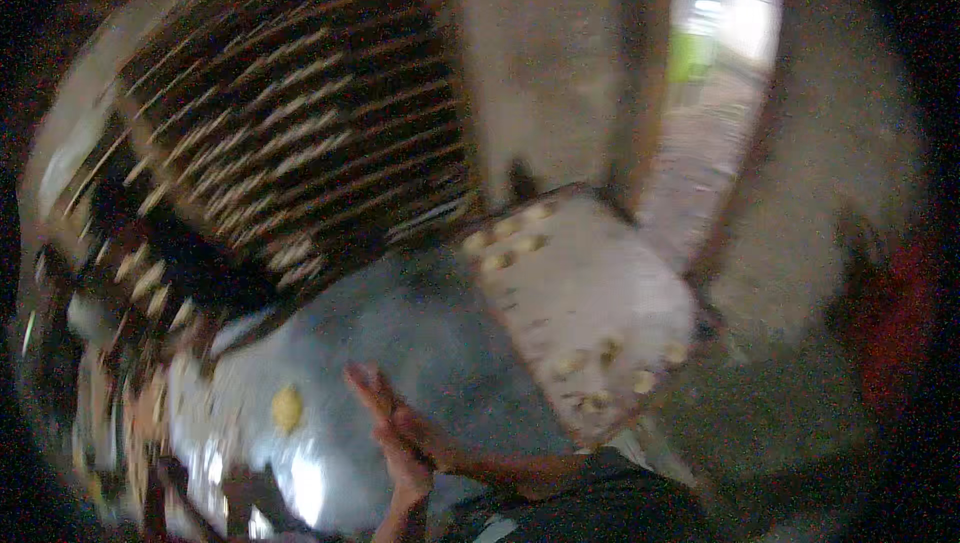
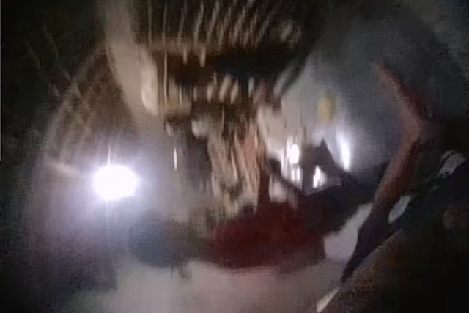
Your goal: The person tears off pieces of dough from a large mass on a metal table, rolls them into balls, and places them on a floured tray. Other workers are also shaping dough and arranging pieces on racks in the background.
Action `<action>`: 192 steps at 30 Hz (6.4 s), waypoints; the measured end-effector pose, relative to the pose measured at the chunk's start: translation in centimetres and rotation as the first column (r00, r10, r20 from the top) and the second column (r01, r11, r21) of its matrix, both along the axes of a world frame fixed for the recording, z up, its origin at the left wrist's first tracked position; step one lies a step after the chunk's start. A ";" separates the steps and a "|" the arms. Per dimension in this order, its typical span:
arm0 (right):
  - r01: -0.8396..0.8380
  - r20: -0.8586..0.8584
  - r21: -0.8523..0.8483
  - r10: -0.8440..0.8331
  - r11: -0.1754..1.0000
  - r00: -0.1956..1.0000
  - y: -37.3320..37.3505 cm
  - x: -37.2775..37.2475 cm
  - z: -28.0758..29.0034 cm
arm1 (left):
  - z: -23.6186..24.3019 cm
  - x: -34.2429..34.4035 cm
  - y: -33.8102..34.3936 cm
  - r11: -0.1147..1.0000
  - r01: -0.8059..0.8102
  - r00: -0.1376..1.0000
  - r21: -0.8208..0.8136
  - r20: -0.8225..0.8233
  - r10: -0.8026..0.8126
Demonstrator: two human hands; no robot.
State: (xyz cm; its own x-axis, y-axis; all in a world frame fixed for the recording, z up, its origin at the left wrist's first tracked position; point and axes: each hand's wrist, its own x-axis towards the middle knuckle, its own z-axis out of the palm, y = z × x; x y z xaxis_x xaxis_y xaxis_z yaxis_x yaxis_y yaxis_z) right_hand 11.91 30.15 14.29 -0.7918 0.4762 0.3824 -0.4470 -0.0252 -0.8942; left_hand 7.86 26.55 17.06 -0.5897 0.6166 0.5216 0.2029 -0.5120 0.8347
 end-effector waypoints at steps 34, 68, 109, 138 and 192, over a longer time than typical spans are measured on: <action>0.106 0.124 0.187 -0.131 0.977 0.984 -2.8 -4.7 -1.7 | -9.0 -0.8 -9.5 0.916 0.363 0.838 -0.169 0.488 -0.242; -0.407 0.726 0.553 -0.182 0.727 0.663 -1.1 4.2 -8.0 | -11.6 -1.4 -20.7 0.512 -0.141 0.978 -0.847 -0.037 0.208; -0.400 0.553 0.377 0.144 0.835 0.821 0.1 -0.5 -7.0 | -9.9 -1.5 -15.5 0.732 -0.009 0.882 -0.681 0.339 0.326; -0.610 0.476 -0.025 0.546 0.792 0.689 1.7 -0.4 -10.0 | -8.9 -3.7 -17.9 0.712 0.171 0.985 -0.681 0.137 -0.106; -0.117 0.270 0.797 -0.176 0.592 0.947 -2.4 3.2 -14.3 | -13.6 -4.5 -12.2 0.630 0.442 0.829 -0.638 0.559 -0.016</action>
State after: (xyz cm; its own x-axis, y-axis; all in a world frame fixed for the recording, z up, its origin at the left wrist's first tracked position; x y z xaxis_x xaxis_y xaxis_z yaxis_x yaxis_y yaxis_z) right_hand 15.08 27.70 -0.02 -0.9202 0.1207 0.3724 -0.1518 0.7667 -0.6237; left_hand 3.31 14.35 3.45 -0.3947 0.8029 -0.4467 -0.3437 0.3218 0.8822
